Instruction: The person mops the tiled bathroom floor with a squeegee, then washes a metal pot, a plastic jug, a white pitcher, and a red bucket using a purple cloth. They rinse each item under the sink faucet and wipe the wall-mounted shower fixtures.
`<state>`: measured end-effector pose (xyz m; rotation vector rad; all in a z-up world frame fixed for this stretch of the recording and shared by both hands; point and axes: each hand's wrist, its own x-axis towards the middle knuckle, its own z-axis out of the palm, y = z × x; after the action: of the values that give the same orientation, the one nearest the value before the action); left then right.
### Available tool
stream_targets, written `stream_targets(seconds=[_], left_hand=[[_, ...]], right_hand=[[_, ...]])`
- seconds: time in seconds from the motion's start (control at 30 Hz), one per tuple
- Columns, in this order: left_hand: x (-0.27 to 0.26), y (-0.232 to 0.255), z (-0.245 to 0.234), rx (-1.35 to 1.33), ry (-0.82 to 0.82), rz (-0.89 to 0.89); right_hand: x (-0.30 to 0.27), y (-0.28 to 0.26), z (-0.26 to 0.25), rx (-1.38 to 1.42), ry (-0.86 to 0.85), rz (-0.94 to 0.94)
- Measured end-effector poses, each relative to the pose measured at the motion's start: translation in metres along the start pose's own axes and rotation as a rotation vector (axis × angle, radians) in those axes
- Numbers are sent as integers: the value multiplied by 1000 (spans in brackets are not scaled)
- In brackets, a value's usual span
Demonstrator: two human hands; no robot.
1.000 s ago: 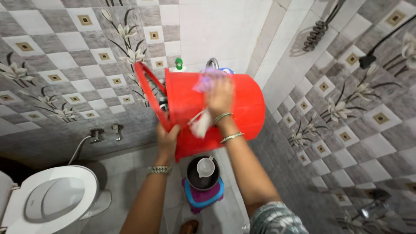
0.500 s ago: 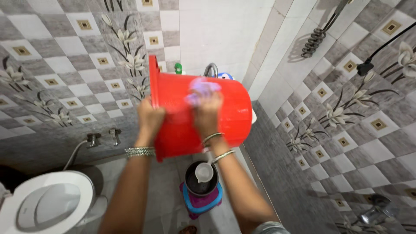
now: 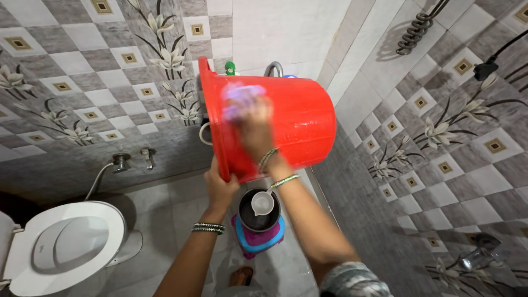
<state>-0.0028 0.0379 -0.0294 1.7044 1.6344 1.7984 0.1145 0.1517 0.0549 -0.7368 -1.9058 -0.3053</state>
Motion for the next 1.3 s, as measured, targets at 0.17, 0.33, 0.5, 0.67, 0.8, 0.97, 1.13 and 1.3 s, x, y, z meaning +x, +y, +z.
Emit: stream_targets(seconds=[0.17, 0.33, 0.5, 0.67, 0.8, 0.97, 1.13, 1.3], left_hand=[[-32, -27, -19, -148, -69, -142], [-59, -61, -16, -39, -31, -142], [-70, -75, -12, 55, 28, 35], [-67, -68, -24, -91, 18, -125], [-70, -56, -17, 51, 39, -280], [-55, -42, -20, -110, -2, -120], [-32, 2, -34, -145, -237, -141], [0, 91, -27, -485, -286, 5]], right_hand=[[23, 61, 8, -34, -122, 115], [18, 148, -59, -365, -89, 680], [34, 32, 33, -168, -197, 157], [68, 65, 48, -64, -417, 325], [28, 177, -43, -351, -283, 662], [-119, 148, -102, -260, 248, 892], [-221, 83, -146, -72, 440, 1011], [-205, 64, -223, 516, 766, 1212]])
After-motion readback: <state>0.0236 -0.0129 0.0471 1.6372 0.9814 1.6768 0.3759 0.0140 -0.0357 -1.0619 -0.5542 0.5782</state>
